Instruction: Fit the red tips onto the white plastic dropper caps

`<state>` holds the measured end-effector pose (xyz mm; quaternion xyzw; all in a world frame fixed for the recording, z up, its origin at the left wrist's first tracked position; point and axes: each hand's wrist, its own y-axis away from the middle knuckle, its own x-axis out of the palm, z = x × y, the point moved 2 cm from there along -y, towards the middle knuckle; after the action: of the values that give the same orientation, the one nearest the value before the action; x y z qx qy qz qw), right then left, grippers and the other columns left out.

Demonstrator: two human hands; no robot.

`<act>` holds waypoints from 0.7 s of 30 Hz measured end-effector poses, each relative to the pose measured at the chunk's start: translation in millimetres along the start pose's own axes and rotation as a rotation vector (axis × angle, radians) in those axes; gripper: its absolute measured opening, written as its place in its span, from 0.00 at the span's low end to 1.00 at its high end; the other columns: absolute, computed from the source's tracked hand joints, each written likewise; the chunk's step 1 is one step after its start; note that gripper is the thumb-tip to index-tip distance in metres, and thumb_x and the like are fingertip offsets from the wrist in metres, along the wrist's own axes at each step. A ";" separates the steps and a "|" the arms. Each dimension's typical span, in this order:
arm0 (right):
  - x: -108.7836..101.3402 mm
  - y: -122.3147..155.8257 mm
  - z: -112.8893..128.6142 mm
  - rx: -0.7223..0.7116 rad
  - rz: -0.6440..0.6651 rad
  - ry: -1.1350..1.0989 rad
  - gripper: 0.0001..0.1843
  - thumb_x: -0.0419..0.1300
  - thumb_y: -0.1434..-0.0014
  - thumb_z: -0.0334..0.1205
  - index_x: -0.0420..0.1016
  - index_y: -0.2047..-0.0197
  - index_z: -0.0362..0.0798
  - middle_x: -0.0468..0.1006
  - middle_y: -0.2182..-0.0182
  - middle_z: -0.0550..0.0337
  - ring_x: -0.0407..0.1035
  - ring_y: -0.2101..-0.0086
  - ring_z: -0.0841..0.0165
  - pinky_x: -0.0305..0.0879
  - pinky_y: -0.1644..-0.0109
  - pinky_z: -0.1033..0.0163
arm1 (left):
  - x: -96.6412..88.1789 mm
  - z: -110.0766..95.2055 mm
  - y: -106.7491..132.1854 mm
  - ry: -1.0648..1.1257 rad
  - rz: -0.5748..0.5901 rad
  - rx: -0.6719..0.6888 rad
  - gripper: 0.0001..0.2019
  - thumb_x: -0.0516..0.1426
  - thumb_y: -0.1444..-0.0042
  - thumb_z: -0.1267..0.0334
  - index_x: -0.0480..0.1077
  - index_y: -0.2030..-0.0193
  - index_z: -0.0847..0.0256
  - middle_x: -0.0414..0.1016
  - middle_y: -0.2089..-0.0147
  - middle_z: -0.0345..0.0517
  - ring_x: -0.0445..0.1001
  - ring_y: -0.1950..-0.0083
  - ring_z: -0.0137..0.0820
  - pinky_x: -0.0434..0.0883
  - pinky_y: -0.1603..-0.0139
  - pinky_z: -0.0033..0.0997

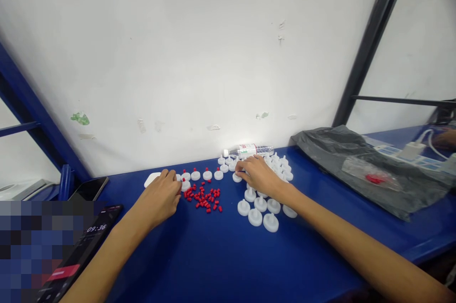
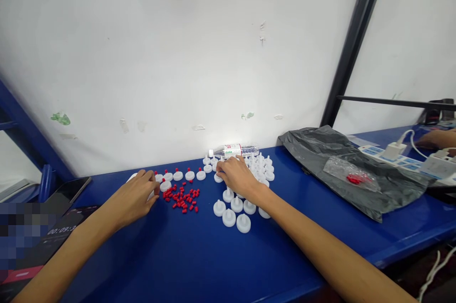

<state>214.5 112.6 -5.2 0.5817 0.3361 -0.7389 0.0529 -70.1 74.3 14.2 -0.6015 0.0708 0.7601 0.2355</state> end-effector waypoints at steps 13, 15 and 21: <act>-20.0 11.5 47.2 -0.247 -0.074 -0.223 0.07 0.53 0.30 0.42 0.67 0.52 0.49 0.76 0.58 0.53 0.69 0.56 0.62 0.66 0.52 0.57 | -2.2 -46.6 -2.7 0.359 -0.247 0.155 0.07 0.50 0.36 0.68 0.69 0.58 0.58 0.76 0.60 0.47 0.75 0.59 0.36 0.69 0.58 0.35; -20.1 12.0 51.3 -0.301 -0.062 -0.187 0.13 0.56 0.32 0.47 0.68 0.48 0.49 0.77 0.58 0.54 0.69 0.56 0.62 0.65 0.50 0.56 | 0.1 -51.4 -2.5 0.386 -0.293 0.184 0.08 0.50 0.34 0.67 0.70 0.57 0.58 0.77 0.59 0.47 0.76 0.59 0.36 0.70 0.58 0.34; -18.5 11.2 53.7 -0.363 -0.037 -0.120 0.30 0.57 0.37 0.58 0.63 0.39 0.50 0.79 0.62 0.55 0.71 0.57 0.61 0.62 0.46 0.53 | -4.3 -58.1 -0.5 0.384 -0.440 0.247 0.12 0.49 0.30 0.63 0.73 0.52 0.57 0.80 0.54 0.47 0.78 0.56 0.33 0.72 0.60 0.29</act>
<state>181.3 68.3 11.7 0.5113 0.4705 -0.7003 0.1634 -18.0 50.9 2.9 -0.7016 0.0738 0.5492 0.4481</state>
